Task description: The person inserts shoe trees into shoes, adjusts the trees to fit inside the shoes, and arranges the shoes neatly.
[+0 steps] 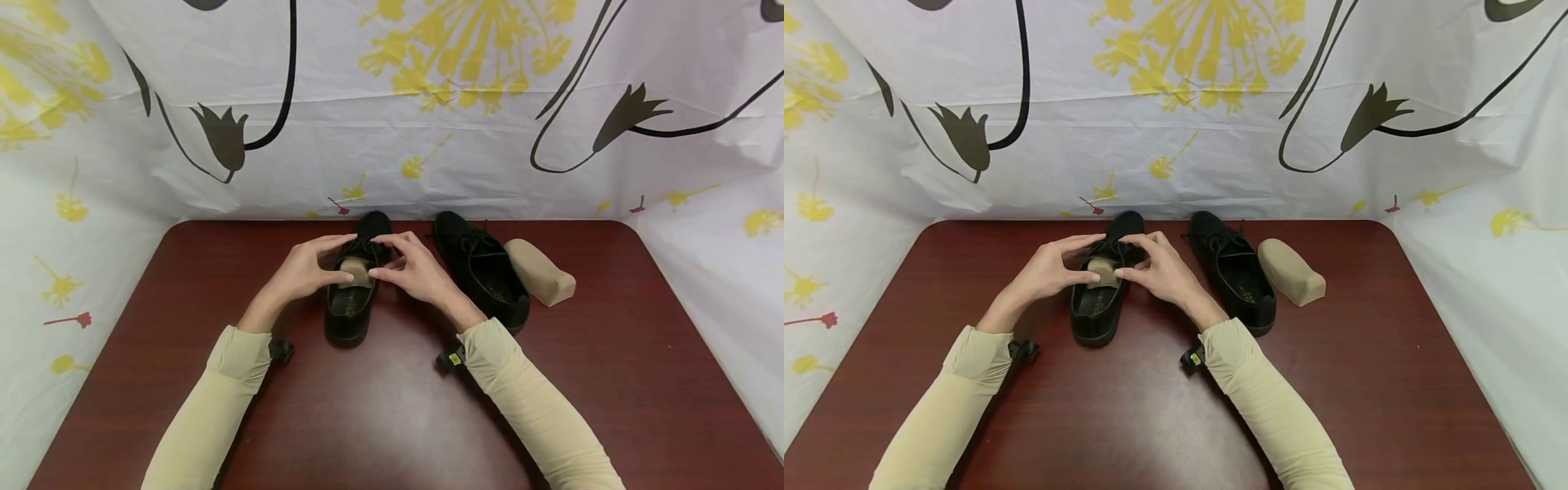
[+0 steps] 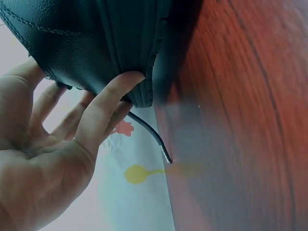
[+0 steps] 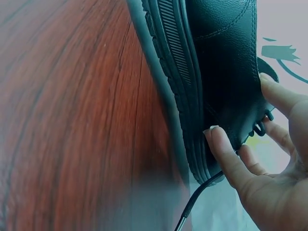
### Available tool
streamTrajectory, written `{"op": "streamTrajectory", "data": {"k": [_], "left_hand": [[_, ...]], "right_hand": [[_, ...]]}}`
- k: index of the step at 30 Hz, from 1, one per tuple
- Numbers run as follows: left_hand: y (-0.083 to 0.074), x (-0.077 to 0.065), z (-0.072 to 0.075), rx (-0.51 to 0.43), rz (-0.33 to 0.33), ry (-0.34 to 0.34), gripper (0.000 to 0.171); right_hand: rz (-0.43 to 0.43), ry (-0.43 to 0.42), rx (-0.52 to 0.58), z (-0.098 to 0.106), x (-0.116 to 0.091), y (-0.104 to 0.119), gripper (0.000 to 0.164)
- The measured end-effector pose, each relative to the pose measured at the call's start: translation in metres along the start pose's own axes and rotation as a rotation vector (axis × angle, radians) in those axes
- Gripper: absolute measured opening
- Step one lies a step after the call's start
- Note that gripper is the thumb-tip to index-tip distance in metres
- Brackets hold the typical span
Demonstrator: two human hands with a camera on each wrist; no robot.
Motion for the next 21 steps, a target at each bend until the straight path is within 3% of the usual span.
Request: {"op": "streamTrajectory", "data": {"k": [14, 21], "left_hand": [[0.008, -0.011, 0.011, 0.025, 0.018, -0.006, 0.073], [0.012, -0.019, 0.024, 0.022, 0.024, -0.042, 0.072]], "right_hand": [[-0.002, 0.023, 0.03, -0.011, 0.007, 0.005, 0.053], [0.023, 0.042, 0.045, -0.018, 0.019, 0.012, 0.054]]}}
Point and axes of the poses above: each hand's wrist, its own x-axis towards the middle knuckle, its own z-axis out of the back of the hand, y = z × x, the point moved 3 cm from there along x, towards the middle knuckle, and after that the axes turned 13 degrees about z, right-handed, at the moved point
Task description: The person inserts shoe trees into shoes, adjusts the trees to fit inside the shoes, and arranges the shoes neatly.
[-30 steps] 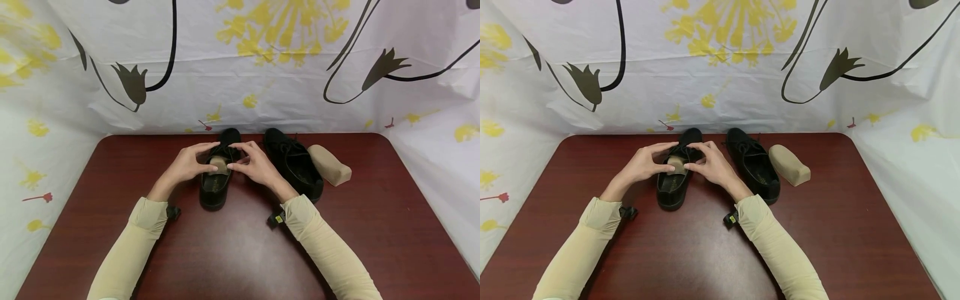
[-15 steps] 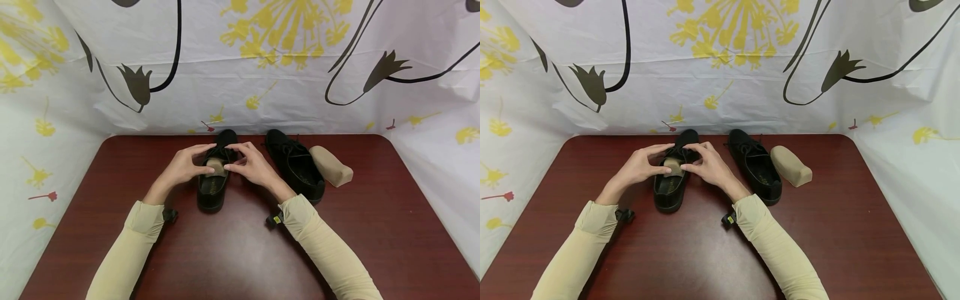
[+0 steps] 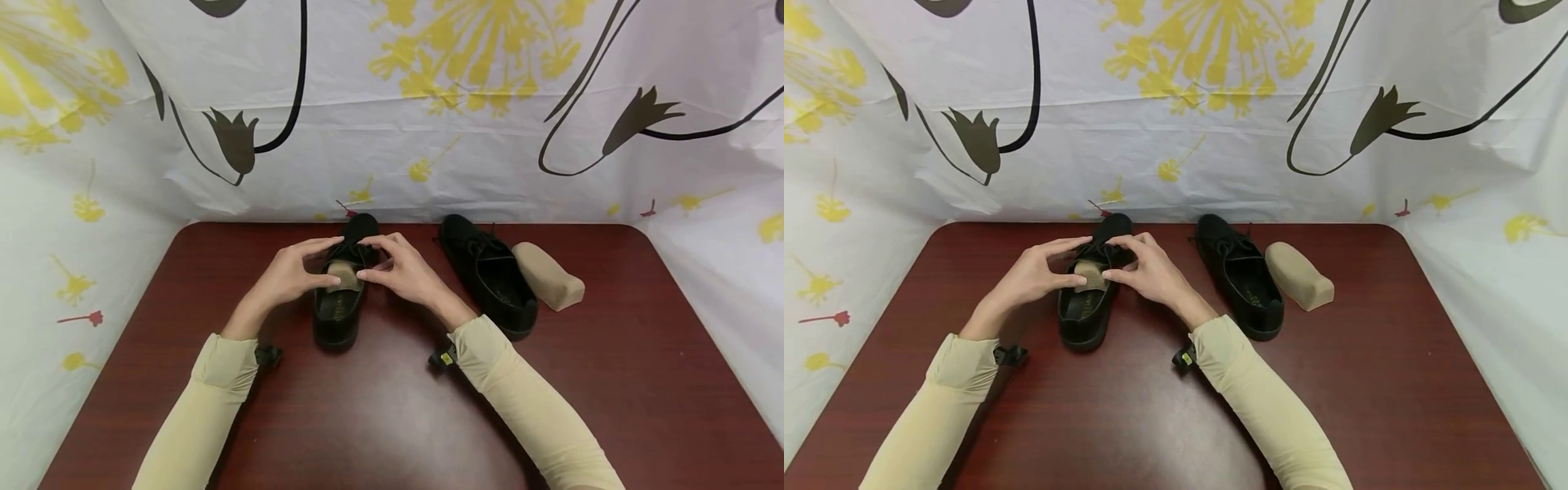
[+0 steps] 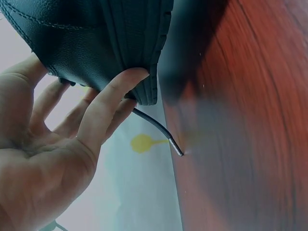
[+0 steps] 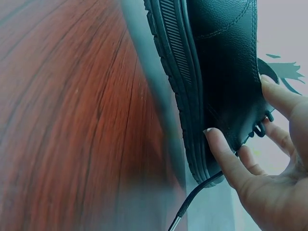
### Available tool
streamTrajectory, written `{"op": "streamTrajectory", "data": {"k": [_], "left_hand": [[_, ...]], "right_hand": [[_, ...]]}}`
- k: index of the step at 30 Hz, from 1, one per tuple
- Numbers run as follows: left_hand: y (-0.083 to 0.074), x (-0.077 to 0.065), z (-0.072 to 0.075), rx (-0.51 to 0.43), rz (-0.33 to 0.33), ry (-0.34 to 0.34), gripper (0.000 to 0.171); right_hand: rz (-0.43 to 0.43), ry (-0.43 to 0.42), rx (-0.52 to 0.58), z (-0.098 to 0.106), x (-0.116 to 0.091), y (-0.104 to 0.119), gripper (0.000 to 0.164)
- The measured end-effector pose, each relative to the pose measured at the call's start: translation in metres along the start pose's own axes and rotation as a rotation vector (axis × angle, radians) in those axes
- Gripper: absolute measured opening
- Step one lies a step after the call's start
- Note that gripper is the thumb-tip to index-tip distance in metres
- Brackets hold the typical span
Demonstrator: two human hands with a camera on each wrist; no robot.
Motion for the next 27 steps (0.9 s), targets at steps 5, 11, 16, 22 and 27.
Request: {"op": "streamTrajectory", "data": {"k": [5, 11, 16, 22, 27], "left_hand": [[0.005, -0.004, 0.007, 0.008, -0.001, -0.026, 0.072], [0.013, -0.007, 0.012, 0.007, 0.012, -0.034, 0.072], [0.019, -0.01, 0.02, 0.007, 0.02, -0.049, 0.071], [0.024, -0.015, 0.032, 0.014, 0.03, -0.068, 0.071], [0.032, -0.018, 0.036, 0.022, 0.048, -0.048, 0.072]], "right_hand": [[0.023, 0.009, 0.013, -0.006, 0.008, 0.003, 0.054], [0.027, 0.022, 0.014, -0.013, 0.015, 0.004, 0.052], [0.036, 0.034, 0.013, -0.018, 0.024, 0.008, 0.052], [0.031, 0.054, 0.01, -0.024, 0.034, 0.015, 0.053], [-0.006, 0.078, 0.02, -0.033, 0.037, 0.015, 0.053]]}}
Point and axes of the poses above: each hand's wrist, its own x-axis towards the middle knuckle, its own z-axis out of the back of the hand, y = z × x, the point moved 3 cm from there along x, towards the middle knuckle, and after that the axes turned 13 degrees about z, right-handed, at the moved point
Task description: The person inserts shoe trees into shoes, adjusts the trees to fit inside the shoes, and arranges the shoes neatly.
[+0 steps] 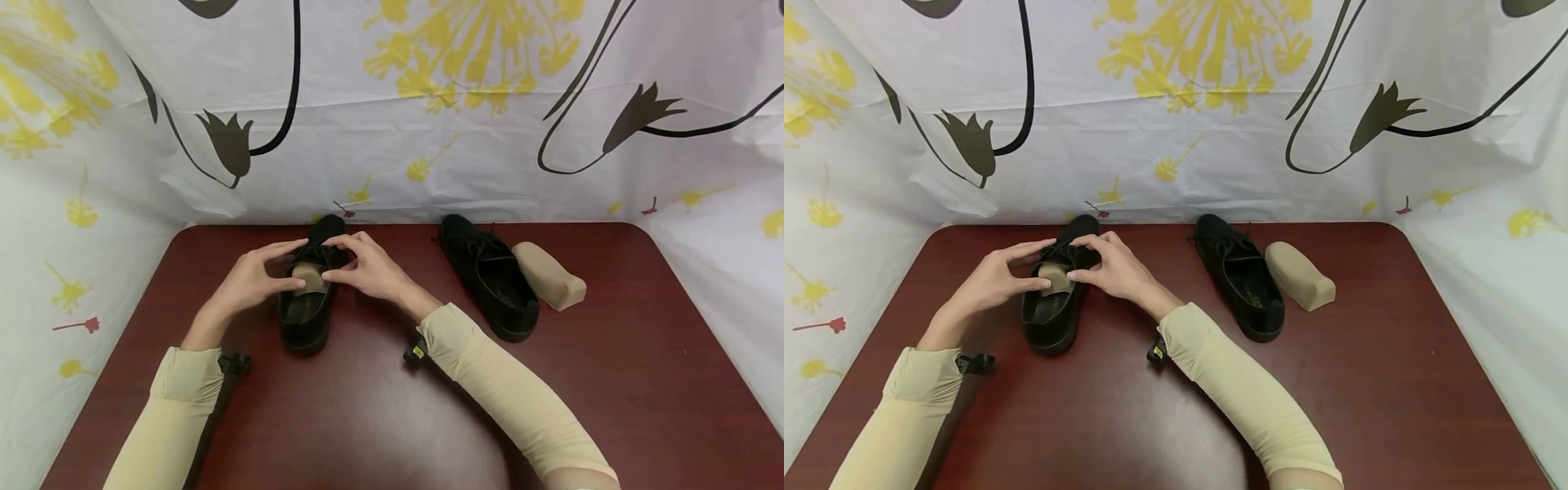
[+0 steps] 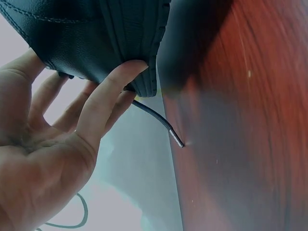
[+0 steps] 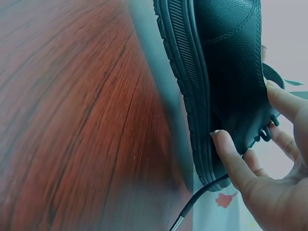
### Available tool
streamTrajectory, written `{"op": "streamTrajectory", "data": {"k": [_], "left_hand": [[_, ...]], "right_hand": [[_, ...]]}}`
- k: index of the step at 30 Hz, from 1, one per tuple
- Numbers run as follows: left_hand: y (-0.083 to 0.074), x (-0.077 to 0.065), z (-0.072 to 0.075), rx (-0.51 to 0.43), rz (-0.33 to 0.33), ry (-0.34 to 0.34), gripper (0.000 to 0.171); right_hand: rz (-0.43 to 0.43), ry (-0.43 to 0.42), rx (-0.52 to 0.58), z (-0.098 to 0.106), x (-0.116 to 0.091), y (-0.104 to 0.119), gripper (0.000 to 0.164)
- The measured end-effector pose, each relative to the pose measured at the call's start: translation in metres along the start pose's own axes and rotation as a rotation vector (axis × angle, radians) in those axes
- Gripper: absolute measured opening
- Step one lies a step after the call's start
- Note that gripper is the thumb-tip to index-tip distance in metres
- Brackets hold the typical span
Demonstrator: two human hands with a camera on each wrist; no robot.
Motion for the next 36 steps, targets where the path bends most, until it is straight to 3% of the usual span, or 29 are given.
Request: {"op": "streamTrajectory", "data": {"k": [10, 21, 36], "left_hand": [[0.013, -0.002, 0.016, 0.032, -0.004, 0.002, 0.073], [0.026, -0.002, 0.024, 0.073, -0.019, 0.036, 0.073], [0.049, -0.006, 0.036, 0.047, -0.006, 0.021, 0.072]], "right_hand": [[0.016, -0.008, 0.016, -0.012, 0.016, 0.002, 0.054], [0.013, -0.033, 0.045, -0.028, 0.02, 0.0, 0.056], [0.039, -0.049, 0.058, -0.052, 0.035, -0.003, 0.057]]}}
Point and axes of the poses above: each hand's wrist, its own x-axis towards the middle knuckle, its own z-axis out of the back of the hand, y = z × x, the point moved 3 cm from there along x, towards the middle knuckle, and after that the axes turned 13 degrees about z, right-handed, at the moved point
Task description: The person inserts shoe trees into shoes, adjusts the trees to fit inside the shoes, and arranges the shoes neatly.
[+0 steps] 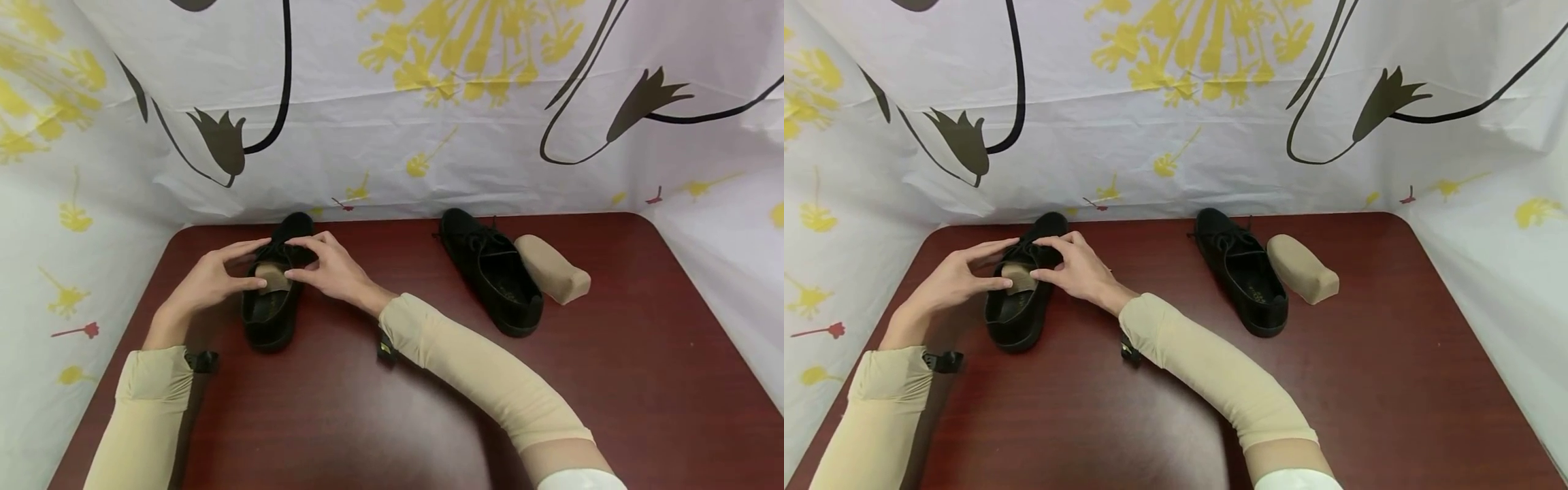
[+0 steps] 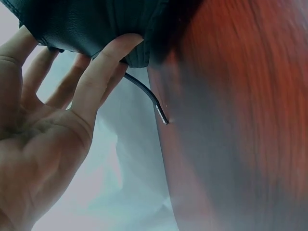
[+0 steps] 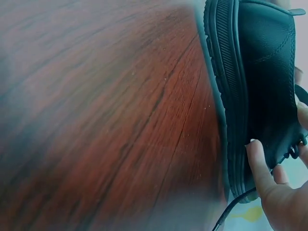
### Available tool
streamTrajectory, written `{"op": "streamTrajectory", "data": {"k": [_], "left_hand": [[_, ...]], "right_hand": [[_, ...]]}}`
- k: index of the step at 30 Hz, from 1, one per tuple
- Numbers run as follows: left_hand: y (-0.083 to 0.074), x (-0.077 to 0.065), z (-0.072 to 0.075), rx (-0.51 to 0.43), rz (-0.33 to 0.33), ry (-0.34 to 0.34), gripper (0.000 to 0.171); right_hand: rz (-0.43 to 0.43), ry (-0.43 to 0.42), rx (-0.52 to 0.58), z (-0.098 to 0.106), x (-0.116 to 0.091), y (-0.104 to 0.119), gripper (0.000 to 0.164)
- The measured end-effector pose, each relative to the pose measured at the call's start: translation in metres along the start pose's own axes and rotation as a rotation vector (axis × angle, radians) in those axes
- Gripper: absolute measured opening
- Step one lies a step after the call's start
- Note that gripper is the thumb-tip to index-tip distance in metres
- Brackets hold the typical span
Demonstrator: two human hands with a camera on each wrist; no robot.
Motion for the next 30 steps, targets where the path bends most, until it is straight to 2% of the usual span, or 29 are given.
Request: {"op": "streamTrajectory", "data": {"k": [5, 14, 30], "left_hand": [[0.008, -0.003, 0.006, 0.005, 0.029, -0.003, 0.072], [0.016, -0.006, 0.016, 0.032, 0.044, -0.002, 0.071], [0.03, -0.004, 0.035, 0.077, 0.114, -0.03, 0.07]], "right_hand": [[-0.001, 0.027, -0.012, -0.005, 0.007, 0.003, 0.057], [-0.01, 0.019, -0.022, -0.016, 0.015, 0.004, 0.055], [-0.008, 0.035, -0.025, -0.026, 0.031, 0.01, 0.054]]}}
Point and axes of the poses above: each hand's wrist, its own x-axis towards the middle knuckle, its own z-axis out of the back of the hand, y = z × x, the point moved 3 cm from there along x, towards the middle knuckle, and after that the axes turned 13 degrees about z, right-handed, at the moved point
